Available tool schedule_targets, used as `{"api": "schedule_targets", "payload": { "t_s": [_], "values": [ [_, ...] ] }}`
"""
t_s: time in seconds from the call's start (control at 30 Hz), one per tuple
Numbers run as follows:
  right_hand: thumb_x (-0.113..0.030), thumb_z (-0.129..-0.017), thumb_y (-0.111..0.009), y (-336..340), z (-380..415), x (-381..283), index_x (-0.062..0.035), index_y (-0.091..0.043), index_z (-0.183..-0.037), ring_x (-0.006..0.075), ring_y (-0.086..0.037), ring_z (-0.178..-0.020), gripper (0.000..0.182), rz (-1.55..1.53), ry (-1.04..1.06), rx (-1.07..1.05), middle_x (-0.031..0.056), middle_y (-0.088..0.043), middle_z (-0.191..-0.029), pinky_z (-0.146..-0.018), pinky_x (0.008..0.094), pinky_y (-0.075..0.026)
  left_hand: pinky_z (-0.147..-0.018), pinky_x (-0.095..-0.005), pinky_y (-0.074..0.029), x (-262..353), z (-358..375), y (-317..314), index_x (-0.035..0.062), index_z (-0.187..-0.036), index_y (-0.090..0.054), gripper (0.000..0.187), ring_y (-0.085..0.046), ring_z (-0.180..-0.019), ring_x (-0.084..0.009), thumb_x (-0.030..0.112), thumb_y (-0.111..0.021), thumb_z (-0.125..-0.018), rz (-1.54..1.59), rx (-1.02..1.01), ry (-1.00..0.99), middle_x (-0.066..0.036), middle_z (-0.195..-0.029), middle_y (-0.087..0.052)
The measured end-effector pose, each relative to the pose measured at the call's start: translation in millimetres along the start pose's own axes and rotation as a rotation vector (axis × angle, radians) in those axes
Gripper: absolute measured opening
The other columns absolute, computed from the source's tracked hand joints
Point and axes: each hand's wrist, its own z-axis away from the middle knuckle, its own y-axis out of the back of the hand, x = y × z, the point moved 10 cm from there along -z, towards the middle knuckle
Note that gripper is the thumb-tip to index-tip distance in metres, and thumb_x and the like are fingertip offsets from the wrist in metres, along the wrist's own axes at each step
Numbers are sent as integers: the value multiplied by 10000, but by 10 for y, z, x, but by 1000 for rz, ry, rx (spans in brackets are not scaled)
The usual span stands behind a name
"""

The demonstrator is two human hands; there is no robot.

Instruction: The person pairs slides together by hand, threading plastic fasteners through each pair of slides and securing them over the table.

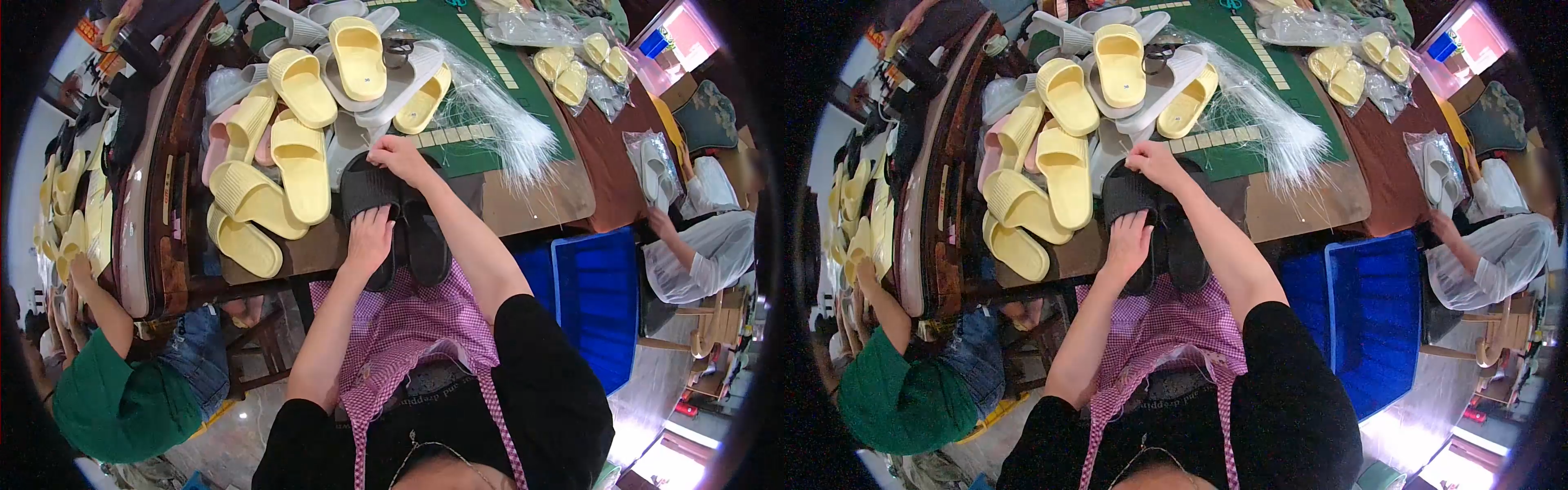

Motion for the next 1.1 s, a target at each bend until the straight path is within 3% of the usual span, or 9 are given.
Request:
{"api": "schedule_targets", "payload": {
  "t_s": [0.23, 0.37, 0.4, 0.47, 0.5, 0.57, 0.77, 0.87, 1.1],
  "values": [
    [-100, -798, -580, 63, 321, -119, 0, -590, -807, 94, -545, -713, 100, -67, 77, 32, 30, -597, -766, -672, 226, -445, -713, -360, -456, 215, 46, 531, -12, -893, -572, 123, -554, -811, -305, -5, -553, -771, 358, 250, 75, -145, -865, -561],
    [-85, -813, -571, 88, 486, -187, 3, -596, -844, 85, -547, -753, 96, -34, 114, 65, 26, -606, -800, -704, 224, -446, -722, -326, -451, 73, -252, 767, -11, -910, -570, 119, -557, -811, -280, 6, -538, -797, 459, 411, 181, -147, -864, -558],
    [-76, -816, -567, 98, 517, -207, 3, -599, -857, 83, -549, -765, 94, -29, 127, 73, 23, -609, -808, -715, 223, -445, -660, -267, -439, -90, -307, 680, -8, -975, -577, 163, -549, -778, -172, 78, -527, -846, 494, 396, 255, -79, -857, -565],
    [-91, -792, -578, 115, 557, -217, -5, -611, -849, 93, -549, -729, 108, -53, 154, 102, 23, -612, -758, -690, 233, -447, -625, -227, -416, -495, -388, 315, 10, -978, -605, 186, -533, -751, -98, 135, -535, -859, 770, 340, 510, -22, -839, -575],
    [-85, -795, -576, 108, 587, -214, -4, -607, -845, 86, -543, -730, 100, -78, 148, 93, 18, -608, -760, -691, 230, -446, -625, -227, -416, -492, -467, 319, 10, -978, -605, 186, -533, -751, -98, 135, -535, -859, 770, 340, 509, -22, -839, -575],
    [-78, -798, -574, 119, 618, -214, -3, -602, -842, 80, -536, -732, 91, -102, 141, 85, 13, -604, -762, -693, 228, -444, -598, -200, -392, -527, -539, 39, 25, -983, -615, 193, -512, -705, -56, 155, -551, -855, 1125, 201, 680, 10, -823, -584],
    [-71, -801, -574, 77, 684, -183, -2, -588, -826, 67, -523, -734, 75, -112, 93, 11, -3, -592, -772, -693, 223, -436, -596, -200, -396, -594, -594, -217, 20, -936, -623, 161, -520, -693, -57, 136, -584, -831, 1304, 88, 673, -10, -853, -621],
    [-71, -805, -574, 66, 688, -103, -5, -586, -834, 69, -524, -739, 73, -95, 100, 2, -3, -591, -783, -697, 217, -433, -556, -187, -391, -546, -594, -190, 24, -902, -622, 131, -515, -651, -43, 124, -596, -822, 1427, 189, 632, -4, -825, -626],
    [-66, -809, -573, 304, 865, -203, 2, -586, -862, 65, -526, -732, 87, -130, 79, 243, 0, -590, -796, -674, 210, -439, -497, -172, -406, -529, -463, -339, 11, -895, -616, 118, -530, -602, -62, 96, -606, -813, 1404, 219, 716, -26, -785, -621]
  ]
}}
